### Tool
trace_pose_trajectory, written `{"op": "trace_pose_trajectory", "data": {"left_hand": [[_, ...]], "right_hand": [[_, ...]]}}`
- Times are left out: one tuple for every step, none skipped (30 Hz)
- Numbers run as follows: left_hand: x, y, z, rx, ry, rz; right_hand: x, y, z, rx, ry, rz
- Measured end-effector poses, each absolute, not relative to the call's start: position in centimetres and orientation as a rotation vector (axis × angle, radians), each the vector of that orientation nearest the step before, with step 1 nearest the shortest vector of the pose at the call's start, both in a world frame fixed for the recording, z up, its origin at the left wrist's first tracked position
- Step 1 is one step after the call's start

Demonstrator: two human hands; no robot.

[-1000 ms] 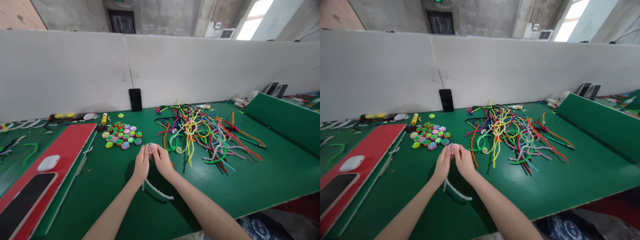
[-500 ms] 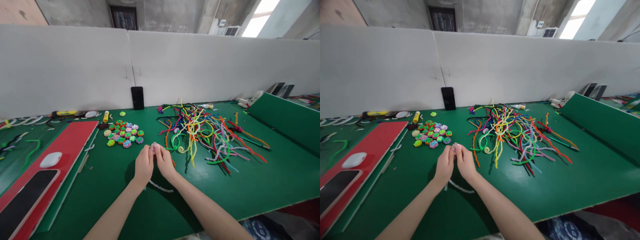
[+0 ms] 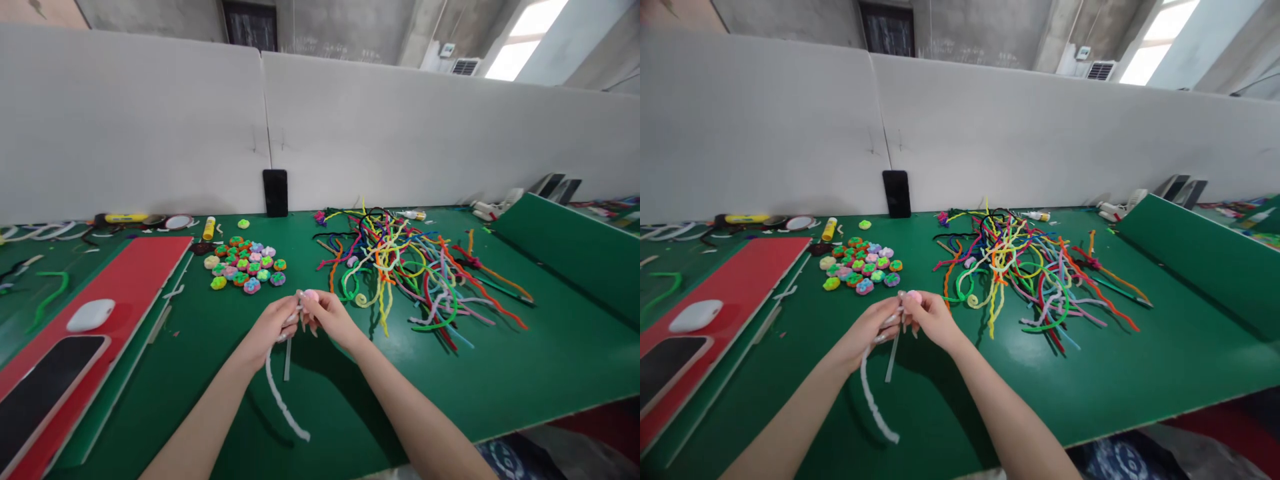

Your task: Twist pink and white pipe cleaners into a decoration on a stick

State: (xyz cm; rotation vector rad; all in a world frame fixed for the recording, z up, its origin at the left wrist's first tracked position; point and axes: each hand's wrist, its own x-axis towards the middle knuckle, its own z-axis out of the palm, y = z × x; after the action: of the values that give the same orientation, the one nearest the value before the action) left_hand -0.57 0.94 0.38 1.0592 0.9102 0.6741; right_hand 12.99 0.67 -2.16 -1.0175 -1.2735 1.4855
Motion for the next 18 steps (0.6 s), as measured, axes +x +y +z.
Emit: {"op": "trace_pose_trajectory", "data": {"left_hand": [[-0.6,0.9,0.4,1.032,0.882,0.676],[-0.6,1.0,0.4,1.015,0.865,0.678],[-0.6,1.0,0.4,1.008,0.864,0.679],[-0.7,1.0,0.4,1.013,0.881,0.687],[-0.7,1.1,0.4,1.026,0.917,0.703],[-0.7,1.1,0.5,1.045,0.965,0.722],[-0.7,1.2,0.5,1.064,1.015,0.733],[-0.8,1.2,0.5,1.079,1.057,0.733],[-0.9,1.3,0.5,1.088,1.084,0.718],[-0.9,1.4,0.4,1.092,1.09,0.693],[-1.0,1.4,0.3,1.09,1.083,0.664],[-1.2,1.5,0.2,1.086,1.067,0.638],[-1.3,1.6,0.2,1.084,1.052,0.622],[-1.5,1.7,0.2,1.083,1.034,0.61],[-1.8,1.8,0.2,1.08,1.013,0.596],[-2.1,1.8,0.4,1.073,0.99,0.58],[-2.4,1.9,0.6,1.062,0.965,0.562],[-2.7,1.9,0.8,1.047,0.934,0.546]], "right_hand": [[13.0,0.6,-2.1,-1.023,-1.26,1.479],[13.0,0.6,-2.1,-1.024,-1.256,1.474],[12.9,0.6,-2.0,-1.024,-1.263,1.47],[13.0,0.6,-1.9,-1.023,-1.279,1.464],[13.0,0.5,-1.7,-1.02,-1.306,1.444],[13.0,0.4,-1.6,-1.021,-1.342,1.407],[13.0,0.4,-1.4,-1.032,-1.387,1.35],[13.1,0.2,-1.3,-1.054,-1.438,1.277],[13.1,0.1,-1.2,-1.083,-1.492,1.202],[13.2,0.0,-1.0,-1.115,-1.546,1.138],[13.2,-0.1,-0.9,-1.149,-1.594,1.09],[13.3,-0.2,-0.8,-1.179,-1.631,1.059],[13.3,-0.3,-0.8,-1.198,-1.657,1.035],[13.4,-0.3,-0.7,-1.205,-1.673,1.011],[13.4,-0.4,-0.6,-1.203,-1.679,0.994],[13.4,-0.4,-0.6,-1.19,-1.669,0.989],[13.4,-0.4,-0.6,-1.168,-1.644,1.003],[13.4,-0.4,-0.6,-1.144,-1.605,1.038]]}}
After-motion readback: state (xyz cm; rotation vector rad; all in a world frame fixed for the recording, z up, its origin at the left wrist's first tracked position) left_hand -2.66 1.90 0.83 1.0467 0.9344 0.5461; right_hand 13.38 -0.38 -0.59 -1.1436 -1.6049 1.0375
